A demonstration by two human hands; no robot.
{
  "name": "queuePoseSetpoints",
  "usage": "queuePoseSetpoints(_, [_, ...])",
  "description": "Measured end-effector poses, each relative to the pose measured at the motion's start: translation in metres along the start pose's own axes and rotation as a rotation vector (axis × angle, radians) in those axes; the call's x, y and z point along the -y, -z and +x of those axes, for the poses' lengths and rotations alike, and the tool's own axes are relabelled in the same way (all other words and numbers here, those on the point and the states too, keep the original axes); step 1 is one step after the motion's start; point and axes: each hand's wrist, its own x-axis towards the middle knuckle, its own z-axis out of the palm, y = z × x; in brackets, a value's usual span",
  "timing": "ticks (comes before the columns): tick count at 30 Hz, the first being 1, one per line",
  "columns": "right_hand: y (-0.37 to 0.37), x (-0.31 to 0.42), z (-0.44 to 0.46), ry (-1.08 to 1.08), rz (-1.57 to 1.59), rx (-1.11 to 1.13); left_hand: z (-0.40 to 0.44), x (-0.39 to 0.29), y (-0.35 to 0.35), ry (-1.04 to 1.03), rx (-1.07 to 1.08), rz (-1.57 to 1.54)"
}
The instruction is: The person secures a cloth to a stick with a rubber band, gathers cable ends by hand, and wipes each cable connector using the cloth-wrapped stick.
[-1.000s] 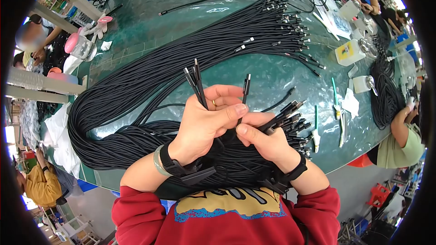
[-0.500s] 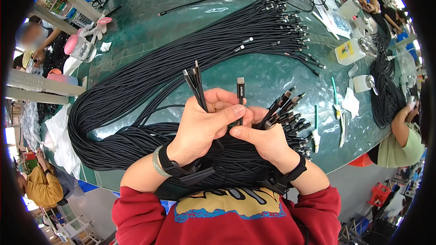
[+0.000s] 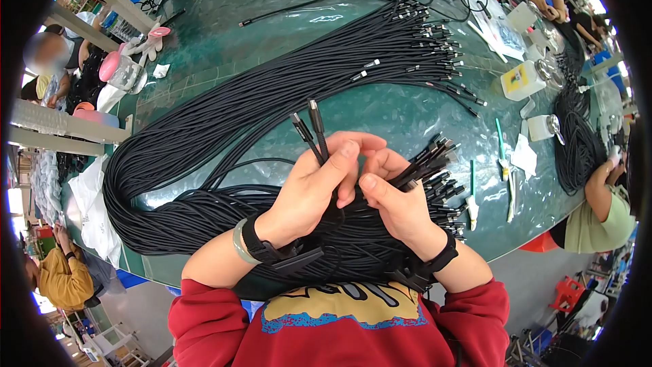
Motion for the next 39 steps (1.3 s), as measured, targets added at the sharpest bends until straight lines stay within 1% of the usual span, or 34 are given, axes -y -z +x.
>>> queuePoseSetpoints(1, [-0.004, 0.002, 0.000, -0.022, -0.035, -0.020, 0.000, 0.000, -0.002, 0.000, 0.000, 0.000])
queuePoseSetpoints(4, [-0.010, 0.005, 0.000, -0.066, -0.105, -0.061, 0.000, -0.003, -0.015, -0.165, -0.062, 0.372])
queuePoseSetpoints(5, [-0.009, 0.004, -0.002, -0.066, -0.177, -0.053, 0.000, -0.004, -0.016, -0.165, -0.062, 0.371])
queuePoseSetpoints(7, [-0.007, 0.000, -0.003, -0.064, -0.320, -0.036, 0.000, -0.004, -0.017, -0.141, -0.005, 0.302])
queuePoseSetpoints(8, [-0.006, -0.002, -0.003, -0.063, -0.321, -0.036, 0.001, -0.004, -0.017, -0.130, 0.024, 0.269])
queuePoseSetpoints(9, [-0.005, -0.004, -0.002, -0.036, -0.225, -0.051, 0.001, -0.001, -0.018, -0.132, 0.025, 0.269])
queuePoseSetpoints(11, [-0.005, -0.007, 0.001, 0.016, -0.034, -0.081, 0.002, 0.010, -0.019, -0.162, -0.063, 0.119])
queuePoseSetpoints(12, [-0.004, -0.005, 0.001, 0.017, -0.035, -0.082, 0.002, 0.012, -0.020, -0.176, -0.107, 0.043])
queuePoseSetpoints(13, [-0.003, -0.002, 0.000, -0.018, -0.025, -0.073, 0.003, 0.013, -0.018, -0.175, -0.104, 0.042])
queuePoseSetpoints(15, [-0.001, 0.002, -0.001, -0.090, -0.004, -0.058, 0.004, 0.010, -0.011, -0.093, -0.231, -0.175])
queuePoseSetpoints(16, [-0.001, 0.002, -0.001, -0.088, -0.004, -0.063, 0.004, 0.009, -0.008, -0.050, -0.293, -0.282])
queuePoseSetpoints(17, [-0.001, 0.003, 0.000, -0.109, -0.007, -0.075, 0.003, 0.009, -0.003, -0.046, -0.289, -0.281])
queuePoseSetpoints(20, [-0.001, 0.002, 0.000, -0.143, -0.012, -0.111, 0.003, 0.017, 0.013, -0.026, 0.072, -0.435])
queuePoseSetpoints(21, [-0.001, 0.002, -0.001, -0.130, -0.016, -0.088, 0.003, 0.014, 0.008, -0.022, 0.076, -0.436])
queuePoseSetpoints(24, [-0.002, 0.001, -0.001, -0.105, -0.022, -0.036, -0.005, -0.005, -0.020, 0.035, -0.155, -0.136])
queuePoseSetpoints(25, [-0.003, 0.002, -0.001, -0.121, -0.017, -0.032, -0.006, -0.004, -0.020, 0.035, -0.155, -0.135])
queuePoseSetpoints(28, [-0.004, 0.005, -0.001, -0.144, -0.008, -0.027, -0.004, 0.003, -0.019, -0.056, -0.181, -0.116])
queuePoseSetpoints(32, [-0.004, 0.005, -0.001, -0.165, 0.004, -0.032, -0.005, 0.004, -0.020, -0.050, -0.249, -0.107])
queuePoseSetpoints(39, [0.000, 0.001, -0.001, -0.167, -0.012, -0.030, -0.006, -0.001, -0.021, -0.005, -0.276, -0.138])
